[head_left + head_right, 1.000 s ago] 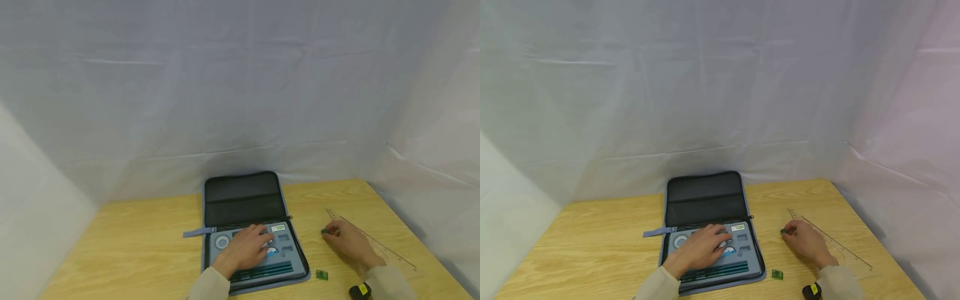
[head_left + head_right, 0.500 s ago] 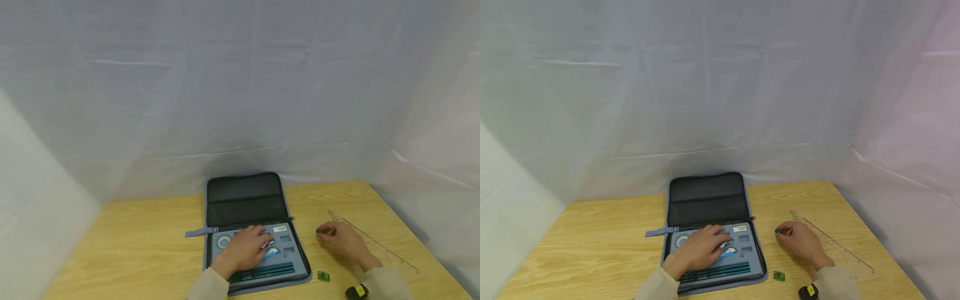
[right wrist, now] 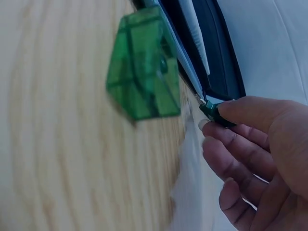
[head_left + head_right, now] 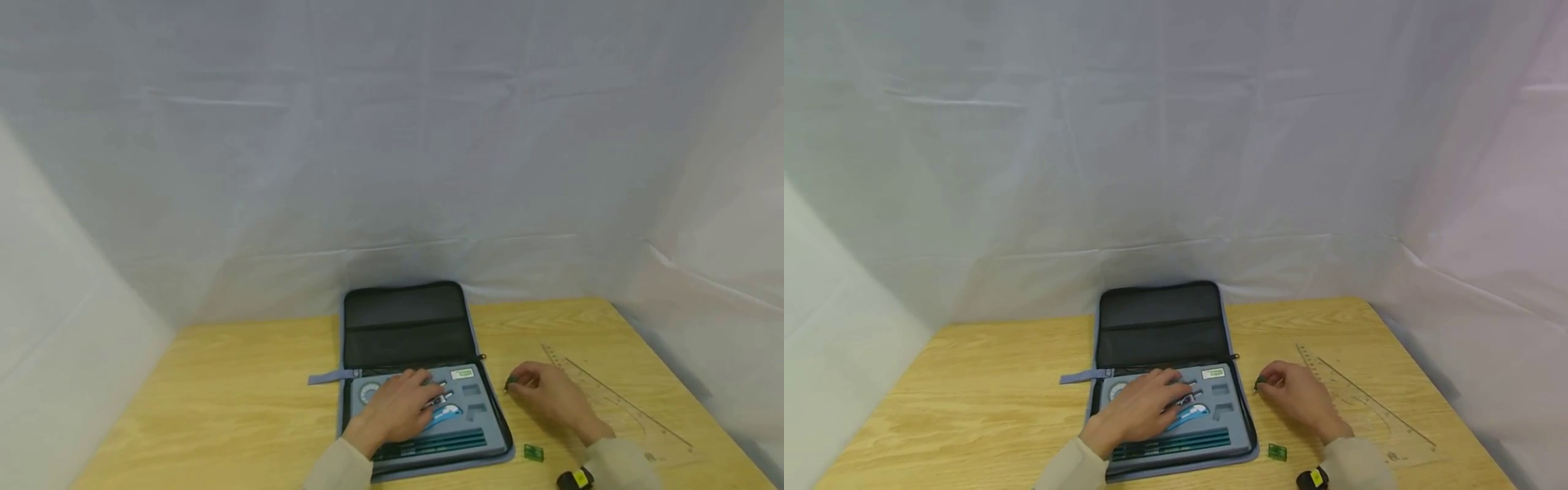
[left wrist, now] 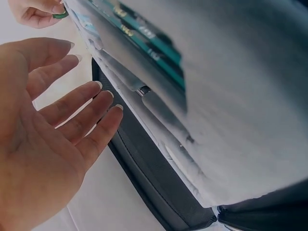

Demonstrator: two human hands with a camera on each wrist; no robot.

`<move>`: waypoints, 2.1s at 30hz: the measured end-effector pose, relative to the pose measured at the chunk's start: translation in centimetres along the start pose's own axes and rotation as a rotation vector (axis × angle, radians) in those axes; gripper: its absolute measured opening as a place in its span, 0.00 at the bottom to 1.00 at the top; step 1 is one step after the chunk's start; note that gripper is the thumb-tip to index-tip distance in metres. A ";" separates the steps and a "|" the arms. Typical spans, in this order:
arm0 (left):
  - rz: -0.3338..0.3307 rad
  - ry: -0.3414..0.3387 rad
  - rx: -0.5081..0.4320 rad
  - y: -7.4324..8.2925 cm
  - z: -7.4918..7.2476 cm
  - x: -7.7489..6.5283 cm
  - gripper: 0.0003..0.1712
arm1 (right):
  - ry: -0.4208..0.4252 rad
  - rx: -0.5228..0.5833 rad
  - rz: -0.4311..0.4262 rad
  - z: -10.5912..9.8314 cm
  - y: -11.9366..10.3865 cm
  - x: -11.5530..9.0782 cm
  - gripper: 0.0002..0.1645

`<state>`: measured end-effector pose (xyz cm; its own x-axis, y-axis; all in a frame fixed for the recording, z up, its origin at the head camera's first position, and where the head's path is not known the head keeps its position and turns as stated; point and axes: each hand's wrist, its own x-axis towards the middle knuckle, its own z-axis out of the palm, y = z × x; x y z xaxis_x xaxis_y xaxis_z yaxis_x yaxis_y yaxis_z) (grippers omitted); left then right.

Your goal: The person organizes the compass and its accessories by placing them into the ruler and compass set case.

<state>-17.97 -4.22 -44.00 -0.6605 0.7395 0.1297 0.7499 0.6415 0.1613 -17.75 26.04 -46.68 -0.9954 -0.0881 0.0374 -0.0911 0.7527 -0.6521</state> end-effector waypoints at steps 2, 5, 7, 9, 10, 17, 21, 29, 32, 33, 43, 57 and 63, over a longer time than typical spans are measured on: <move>-0.001 -0.005 0.002 0.0 0.0 -0.1 0.19 | -0.006 0.033 -0.013 0.3 -0.1 0.1 0.07; 0.003 -0.011 0.005 0.0 0.0 -0.2 0.19 | -0.002 0.070 -0.054 0.5 -0.3 0.2 0.08; 0.006 -0.014 0.007 -0.1 -0.1 -0.3 0.19 | -0.011 0.096 -0.078 0.6 -0.5 0.2 0.10; 0.007 -0.019 0.009 -0.1 -0.2 -0.3 0.18 | -0.035 0.122 -0.107 0.7 -0.8 0.2 0.12; 0.006 -0.021 0.010 -0.1 -0.2 -0.3 0.18 | -0.055 0.139 -0.125 0.6 -1.0 0.2 0.13; -0.007 -0.028 0.023 0.1 -0.2 -0.6 0.17 | -0.164 0.165 -0.255 1.3 -2.1 0.0 0.13; -0.012 -0.035 0.051 0.2 -0.1 -0.6 0.17 | -0.205 0.206 -0.288 1.9 -2.6 -0.2 0.14; -0.020 -0.052 0.054 0.1 0.1 -0.6 0.19 | -0.248 0.235 -0.325 2.6 -2.7 -0.4 0.12; -0.024 -0.050 0.049 0.1 0.2 -0.7 0.19 | -0.236 0.198 -0.342 2.8 -2.5 -0.4 0.11; -0.025 -0.050 0.047 0.1 0.2 -0.8 0.19 | -0.230 0.185 -0.344 2.8 -2.5 -0.4 0.11; -0.029 -0.041 0.035 0.3 0.2 -0.7 0.17 | -0.200 0.124 -0.317 2.9 -2.1 -0.2 0.12; 0.009 -0.021 0.042 0.8 0.2 -0.1 0.16 | -0.086 0.085 -0.238 2.1 -1.6 -0.4 0.11; 0.087 -0.023 0.093 2.2 0.6 1.1 0.14 | -0.114 0.096 -0.258 2.0 -1.9 -0.6 0.08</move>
<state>-17.00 -1.82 -44.08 -0.5923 0.7973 0.1163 0.8054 0.5897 0.0593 -16.96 23.36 -46.91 -0.9296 -0.3454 0.1289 -0.3318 0.6316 -0.7007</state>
